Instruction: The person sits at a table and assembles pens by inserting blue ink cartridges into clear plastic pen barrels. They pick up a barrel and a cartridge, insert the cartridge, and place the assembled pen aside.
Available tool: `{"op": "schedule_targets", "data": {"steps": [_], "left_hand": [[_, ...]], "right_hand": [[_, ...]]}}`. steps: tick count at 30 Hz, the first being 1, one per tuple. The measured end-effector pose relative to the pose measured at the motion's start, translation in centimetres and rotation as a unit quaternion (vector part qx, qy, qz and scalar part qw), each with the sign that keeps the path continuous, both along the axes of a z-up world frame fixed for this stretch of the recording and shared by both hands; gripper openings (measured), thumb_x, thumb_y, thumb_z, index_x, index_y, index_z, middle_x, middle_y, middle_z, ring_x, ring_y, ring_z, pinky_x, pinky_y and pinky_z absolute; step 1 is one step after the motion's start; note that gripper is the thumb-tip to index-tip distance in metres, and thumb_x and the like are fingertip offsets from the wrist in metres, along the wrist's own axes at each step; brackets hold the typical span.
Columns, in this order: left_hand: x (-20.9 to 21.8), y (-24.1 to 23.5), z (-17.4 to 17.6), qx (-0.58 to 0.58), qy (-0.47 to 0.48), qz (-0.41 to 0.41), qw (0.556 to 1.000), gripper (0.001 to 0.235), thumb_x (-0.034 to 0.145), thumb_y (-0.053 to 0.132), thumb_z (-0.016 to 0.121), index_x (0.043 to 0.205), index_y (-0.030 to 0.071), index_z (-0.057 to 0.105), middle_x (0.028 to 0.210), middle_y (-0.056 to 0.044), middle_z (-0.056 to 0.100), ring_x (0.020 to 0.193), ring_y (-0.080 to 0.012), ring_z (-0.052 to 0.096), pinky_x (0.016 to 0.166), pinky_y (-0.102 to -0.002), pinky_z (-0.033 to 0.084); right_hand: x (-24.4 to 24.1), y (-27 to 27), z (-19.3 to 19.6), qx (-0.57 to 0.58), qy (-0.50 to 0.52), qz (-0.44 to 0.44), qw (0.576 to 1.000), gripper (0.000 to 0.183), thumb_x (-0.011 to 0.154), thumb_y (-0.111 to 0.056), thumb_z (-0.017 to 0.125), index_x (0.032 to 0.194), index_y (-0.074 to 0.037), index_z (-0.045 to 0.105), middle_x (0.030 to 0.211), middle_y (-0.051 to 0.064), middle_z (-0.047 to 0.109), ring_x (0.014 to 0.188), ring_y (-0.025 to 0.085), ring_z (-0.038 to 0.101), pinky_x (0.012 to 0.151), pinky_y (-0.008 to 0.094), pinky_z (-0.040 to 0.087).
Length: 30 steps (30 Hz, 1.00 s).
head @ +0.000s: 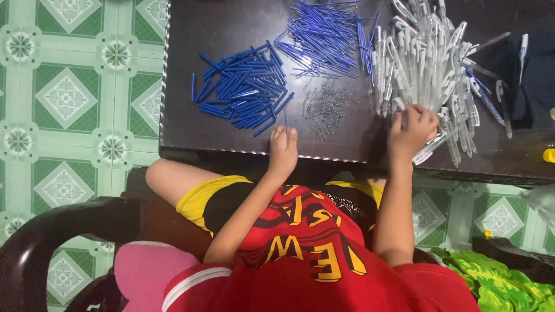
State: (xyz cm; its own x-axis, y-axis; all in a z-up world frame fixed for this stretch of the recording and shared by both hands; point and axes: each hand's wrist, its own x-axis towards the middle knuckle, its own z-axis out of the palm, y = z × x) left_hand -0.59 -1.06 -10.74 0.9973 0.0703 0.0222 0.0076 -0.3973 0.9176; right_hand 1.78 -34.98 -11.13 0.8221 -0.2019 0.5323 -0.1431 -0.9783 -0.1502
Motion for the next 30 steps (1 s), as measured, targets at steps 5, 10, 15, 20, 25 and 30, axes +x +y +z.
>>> {"op": "schedule_targets", "data": {"steps": [5,10,15,20,25,30], "left_hand": [[2.2,-2.1,1.1,0.085,0.048,-0.003,0.995,0.037,0.108,0.038,0.046,0.107,0.004,0.061,0.084,-0.019,0.07,0.08,-0.0389,0.072,0.073,-0.051,0.056],[5.5,-2.3,0.7,0.215,0.015,-0.022,0.976,0.016,0.095,0.024,0.061,0.103,0.012,0.056,0.078,-0.016,0.072,0.074,-0.0401,0.075,0.07,-0.053,0.058],[6.3,-2.8,-0.4,0.38,-0.108,-0.024,0.918,0.022,0.084,0.028,0.074,0.084,0.015,0.057,0.061,-0.008,0.065,0.055,-0.028,0.072,0.056,-0.041,0.06],[6.5,-2.7,-1.4,0.377,-0.112,-0.028,0.919,0.019,0.078,0.021,0.075,0.082,0.013,0.059,0.058,-0.006,0.063,0.052,-0.0296,0.071,0.052,-0.043,0.059],[6.9,0.6,3.7,0.086,-0.006,-0.102,0.991,0.009,0.089,0.02,0.07,0.091,0.011,0.069,0.055,-0.006,0.063,0.061,-0.0339,0.072,0.058,-0.042,0.057],[6.8,4.8,12.2,-0.073,-0.005,-0.292,0.954,0.011,0.077,0.014,0.079,0.083,0.012,0.07,0.048,-0.008,0.048,0.05,-0.0198,0.053,0.056,-0.033,0.049]], "right_hand": [[0.5,1.2,1.7,0.128,-0.097,0.139,0.977,0.029,0.093,0.0,0.062,0.122,-0.003,0.065,0.102,0.016,0.064,0.091,0.039,0.064,0.083,0.047,0.048],[0.0,4.4,2.1,0.21,-0.126,0.212,0.946,0.037,0.106,-0.019,0.053,0.136,0.001,0.057,0.118,0.028,0.064,0.099,0.05,0.065,0.085,0.053,0.05],[-1.5,8.9,6.5,0.327,-0.069,0.255,0.907,0.032,0.107,-0.011,0.055,0.135,0.003,0.058,0.13,0.027,0.065,0.115,0.049,0.063,0.096,0.054,0.048],[-1.9,10.7,8.5,0.391,0.031,0.254,0.884,0.032,0.106,-0.009,0.054,0.137,-0.001,0.061,0.117,0.024,0.069,0.108,0.041,0.067,0.094,0.051,0.05],[-2.0,12.5,9.9,0.411,0.151,0.282,0.854,0.036,0.1,-0.005,0.058,0.135,-0.004,0.065,0.129,0.021,0.069,0.122,0.043,0.063,0.103,0.054,0.047],[-2.0,13.5,11.5,0.466,0.25,0.342,0.777,0.038,0.098,-0.007,0.059,0.135,-0.008,0.069,0.129,0.018,0.071,0.126,0.036,0.063,0.106,0.05,0.047]]}}
